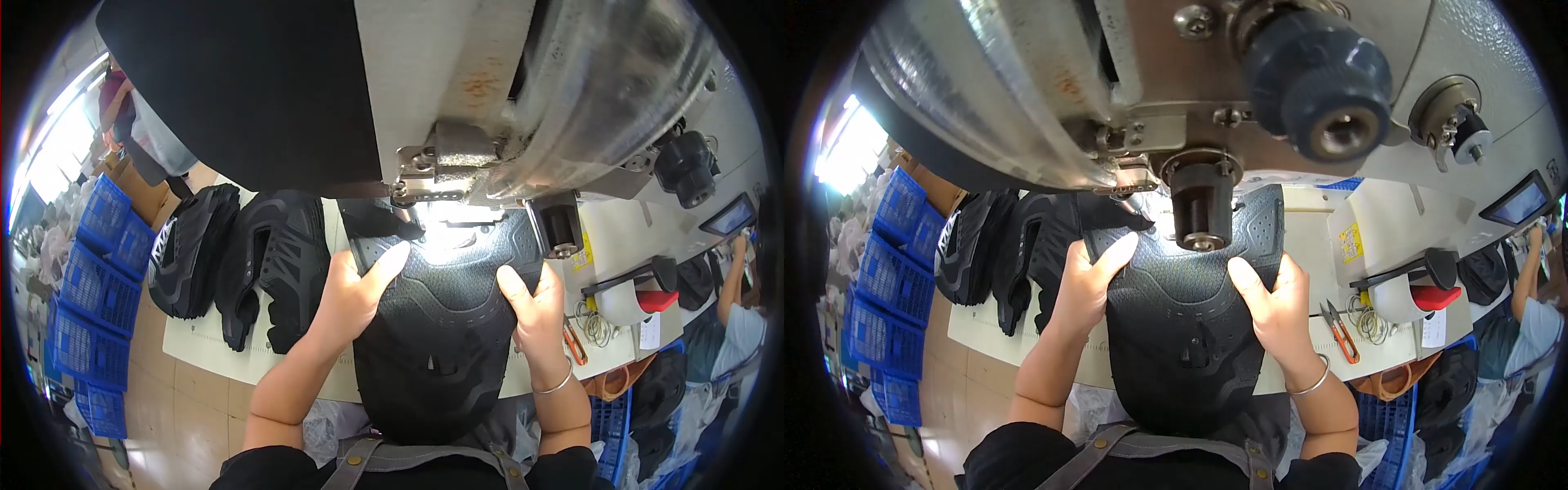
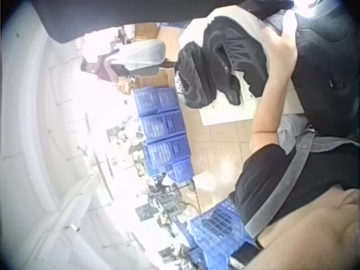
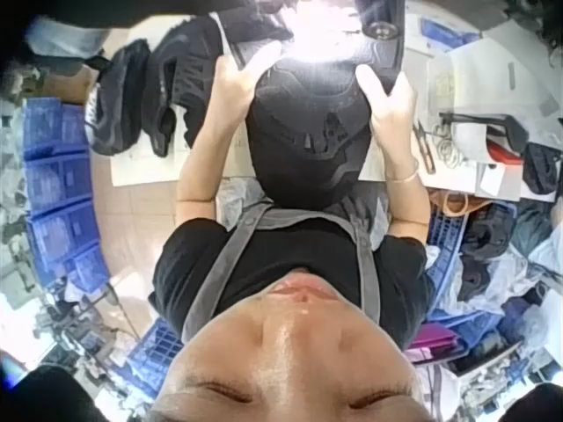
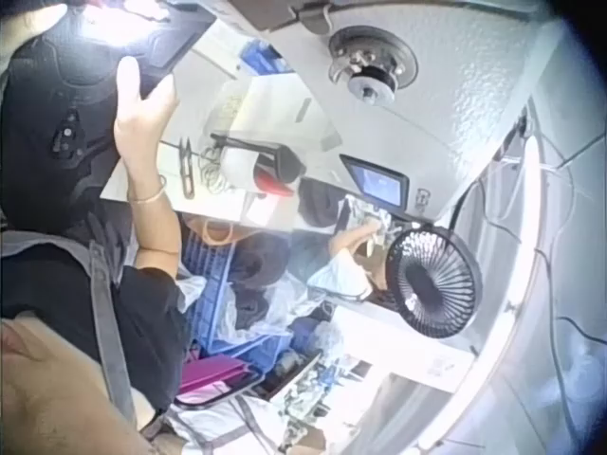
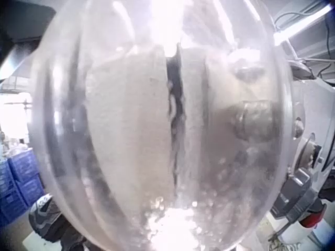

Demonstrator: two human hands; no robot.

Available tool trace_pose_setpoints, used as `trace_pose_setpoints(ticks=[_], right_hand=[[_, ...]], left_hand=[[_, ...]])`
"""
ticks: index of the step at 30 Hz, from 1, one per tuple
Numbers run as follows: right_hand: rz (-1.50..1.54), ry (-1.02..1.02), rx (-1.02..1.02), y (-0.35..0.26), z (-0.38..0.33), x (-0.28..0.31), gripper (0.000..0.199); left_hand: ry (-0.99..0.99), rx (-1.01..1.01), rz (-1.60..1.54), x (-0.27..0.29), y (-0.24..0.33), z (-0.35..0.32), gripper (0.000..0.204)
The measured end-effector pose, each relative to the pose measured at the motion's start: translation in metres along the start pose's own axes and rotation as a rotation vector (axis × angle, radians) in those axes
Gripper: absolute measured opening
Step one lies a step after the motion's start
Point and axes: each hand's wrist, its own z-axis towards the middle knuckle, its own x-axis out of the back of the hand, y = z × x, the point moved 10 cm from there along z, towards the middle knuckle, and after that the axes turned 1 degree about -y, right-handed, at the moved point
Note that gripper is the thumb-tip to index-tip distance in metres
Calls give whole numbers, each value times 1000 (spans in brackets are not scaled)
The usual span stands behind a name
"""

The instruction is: Stitching the components of a black shoe upper using an industrial sewing machine.

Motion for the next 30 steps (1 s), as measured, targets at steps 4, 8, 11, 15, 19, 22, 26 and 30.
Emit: trace_pose_setpoints(ticks=[4,8,11,15,19,22,26,30], right_hand=[[-25,-6,-32,5,13,-1,13],[-14,-40,-15,-3,8,-16,13],[-23,-144,-139,9,-7,-27,15],[43,-149,-197,14,-9,-32,15],[59,-175,-257,22,-17,-33,15],[75,-218,-289,24,-25,-42,16],[32,-265,-321,30,-36,-48,21],[-86,-380,-349,28,-49,-53,22]], left_hand=[[-1,-20,-9,3,7,13,15],[-36,30,-80,9,6,30,16],[-66,75,-160,7,1,30,18],[22,30,-181,11,0,11,22],[-55,257,-300,6,-39,-23,26],[-121,116,-233,-15,-53,-45,30],[-414,-39,-145,-60,-43,-52,17],[-36,-1,-83,-44,-31,-42,19]])
